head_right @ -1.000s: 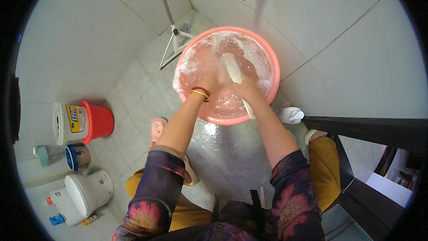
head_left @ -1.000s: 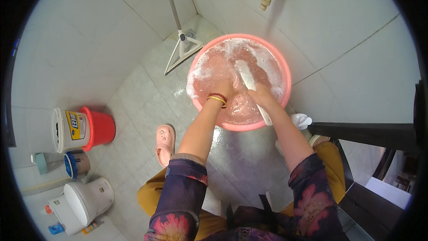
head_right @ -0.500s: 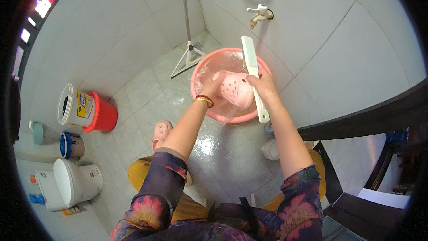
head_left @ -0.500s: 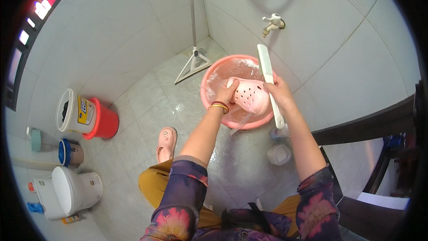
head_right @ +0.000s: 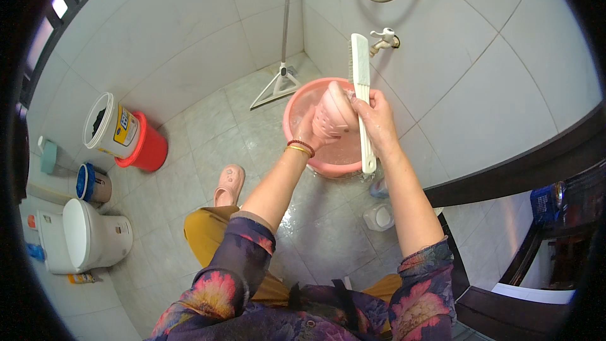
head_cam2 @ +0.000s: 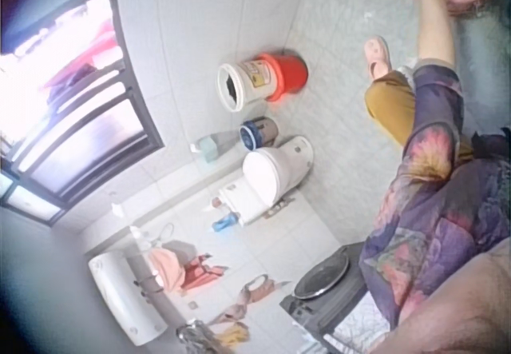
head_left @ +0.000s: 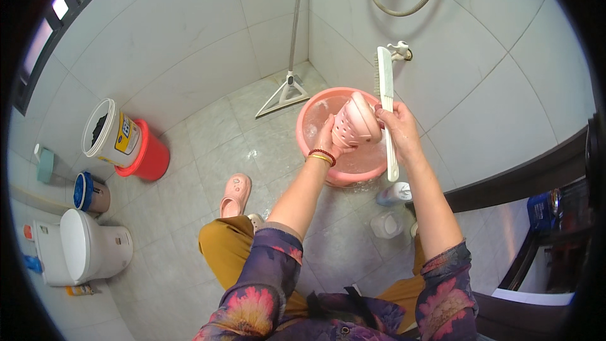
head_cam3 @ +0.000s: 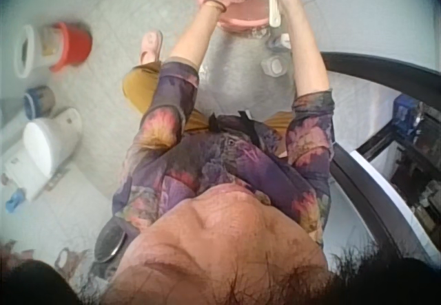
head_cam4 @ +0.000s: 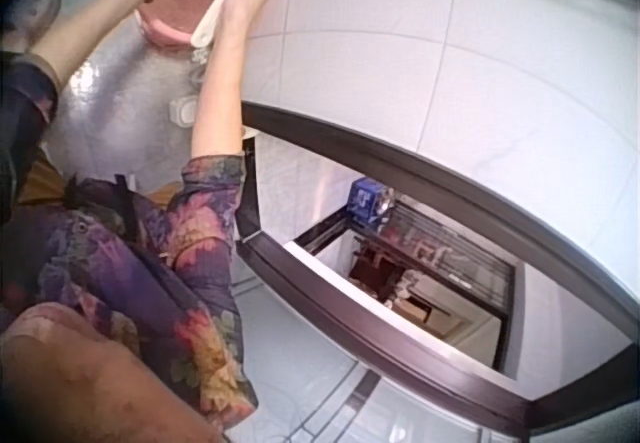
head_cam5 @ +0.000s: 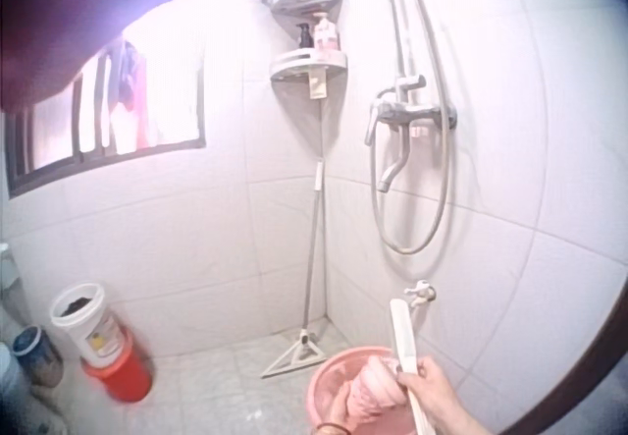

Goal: The person washes a clog by dipping it into a basin of soapy water and scrubbing its interior and exterior surfaces with a brush.

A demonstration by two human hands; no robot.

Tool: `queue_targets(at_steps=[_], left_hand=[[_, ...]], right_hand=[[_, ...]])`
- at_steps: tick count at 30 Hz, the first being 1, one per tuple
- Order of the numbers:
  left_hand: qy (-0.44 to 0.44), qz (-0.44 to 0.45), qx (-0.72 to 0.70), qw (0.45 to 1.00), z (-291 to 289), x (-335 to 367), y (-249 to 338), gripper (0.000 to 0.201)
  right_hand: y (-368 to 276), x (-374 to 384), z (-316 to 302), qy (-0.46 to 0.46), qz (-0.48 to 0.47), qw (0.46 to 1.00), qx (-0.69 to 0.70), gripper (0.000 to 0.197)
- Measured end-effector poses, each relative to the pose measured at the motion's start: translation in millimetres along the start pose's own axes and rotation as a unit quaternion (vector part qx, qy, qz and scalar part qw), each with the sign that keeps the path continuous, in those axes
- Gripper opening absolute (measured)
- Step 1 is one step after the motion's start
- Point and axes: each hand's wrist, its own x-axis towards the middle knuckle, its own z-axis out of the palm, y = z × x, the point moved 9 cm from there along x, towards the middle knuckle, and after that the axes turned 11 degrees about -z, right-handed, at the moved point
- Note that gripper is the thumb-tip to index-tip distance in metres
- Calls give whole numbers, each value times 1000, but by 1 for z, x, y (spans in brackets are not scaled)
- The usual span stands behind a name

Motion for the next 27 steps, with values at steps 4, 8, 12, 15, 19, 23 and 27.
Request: queue_targets(at_steps=[4, 8, 12, 15, 19, 23, 27], left_hand=[[-52, 7, -23, 998, 15, -21, -3, 59], [-100, 19, -65, 993, 17, -45, 2, 60], [-47, 68, -63, 995, 27, -77, 2, 60], [-134, 84, -113, 981, -7, -89, 26, 57], [-61, 60, -116, 990, 0, -93, 9, 57], [-61, 45, -163, 984, 8, -104, 7, 54], [-96, 73, -117, 986, 11, -109, 6, 55]], right_hand=[[-13, -6, 4, 14, 2, 999, -30, 27], [-8, -19, 0, 22, 17, 999, -24, 22], [42, -49, -28, 0, 112, 993, -44, 23], [111, -85, -14, -3, 203, 979, 9, 18], [179, -132, -31, -67, 238, 940, -236, 36], [157, -146, -39, -39, 90, 883, -460, 41], [176, -167, -47, -76, 146, 872, -461, 42]])
